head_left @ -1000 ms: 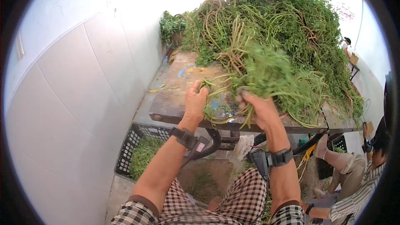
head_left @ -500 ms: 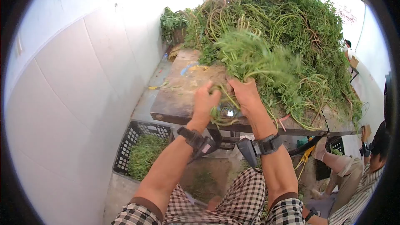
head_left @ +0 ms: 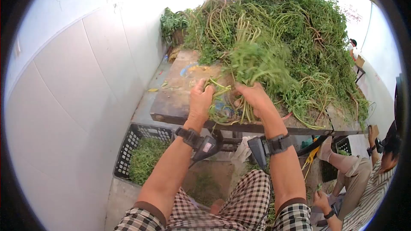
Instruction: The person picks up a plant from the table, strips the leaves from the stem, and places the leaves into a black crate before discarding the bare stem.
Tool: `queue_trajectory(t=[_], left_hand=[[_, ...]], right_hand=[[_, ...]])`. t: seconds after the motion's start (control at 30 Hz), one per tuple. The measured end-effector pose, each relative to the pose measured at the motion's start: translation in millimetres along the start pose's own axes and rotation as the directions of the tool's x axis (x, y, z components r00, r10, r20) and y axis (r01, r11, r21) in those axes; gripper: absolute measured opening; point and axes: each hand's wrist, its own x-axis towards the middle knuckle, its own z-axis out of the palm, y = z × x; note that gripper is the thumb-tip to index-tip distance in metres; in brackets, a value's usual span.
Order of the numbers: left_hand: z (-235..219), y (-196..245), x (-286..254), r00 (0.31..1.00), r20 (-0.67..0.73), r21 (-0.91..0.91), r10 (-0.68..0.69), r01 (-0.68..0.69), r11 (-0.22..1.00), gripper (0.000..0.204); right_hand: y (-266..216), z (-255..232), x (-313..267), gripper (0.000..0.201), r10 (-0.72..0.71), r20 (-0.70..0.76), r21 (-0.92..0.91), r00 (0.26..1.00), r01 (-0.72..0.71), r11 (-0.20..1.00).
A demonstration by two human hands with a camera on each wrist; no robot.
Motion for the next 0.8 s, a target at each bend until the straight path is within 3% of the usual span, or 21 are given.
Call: queue_trajectory(t=[0.07, 0.17, 0.2, 0.3, 0.43, 0.53, 0.67, 0.8], left_hand=[[-1.2, 3.4, -4.7, 1.0, 0.017, -0.002, 0.012, -0.012, 1.0, 0.022], [2.0, 14.5, -8.8, 0.999, 0.052, 0.025, 0.017, -0.018, 1.0, 0.024], [2.6, 11.2, -6.9, 0.998, 0.056, 0.03, 0.008, -0.01, 0.999, 0.025], [-1.5, 10.1, -4.3, 0.996, 0.069, 0.172, 0.063, -0.074, 0.982, 0.025], [-3.5, 11.1, -5.0, 0.997, 0.047, 0.243, 0.063, -0.072, 0.967, 0.028], [1.1, 5.4, -3.9, 0.996, -0.013, 0.051, -0.087, 0.088, 0.995, 0.028], [-0.8, 1.0, -0.3, 0.998, 0.017, 0.007, -0.063, 0.063, 0.998, 0.027], [0.1, 0.4, -2.2, 0.996, -0.003, 0.015, -0.084, 0.084, 0.996, 0.027]], right_hand=[[-9.4, 6.4, -4.1, 0.032, 0.053, 0.095, -0.17, 0.994, -0.036, 0.985], [4.8, 19.9, 5.9, 0.023, -0.012, 0.117, 0.138, 0.993, -0.005, 0.99], [5.4, 23.7, 6.6, 0.025, -0.084, 0.076, 0.241, 0.994, 0.063, 0.968], [-1.7, 30.6, 3.9, 0.024, -0.072, 0.0, 0.541, 0.997, 0.061, 0.839], [-8.7, 9.9, 5.8, 0.019, -0.16, -0.111, 0.45, 0.981, 0.193, 0.872], [-18.2, -22.0, 0.3, 0.022, -0.208, -0.224, 0.342, 0.952, 0.277, 0.898], [-31.1, -49.6, -25.0, 0.018, -0.271, -0.311, 0.214, 0.911, 0.345, 0.914], [-33.6, -81.9, -36.3, 0.02, -0.367, -0.334, 0.514, 0.868, 0.494, 0.701]])
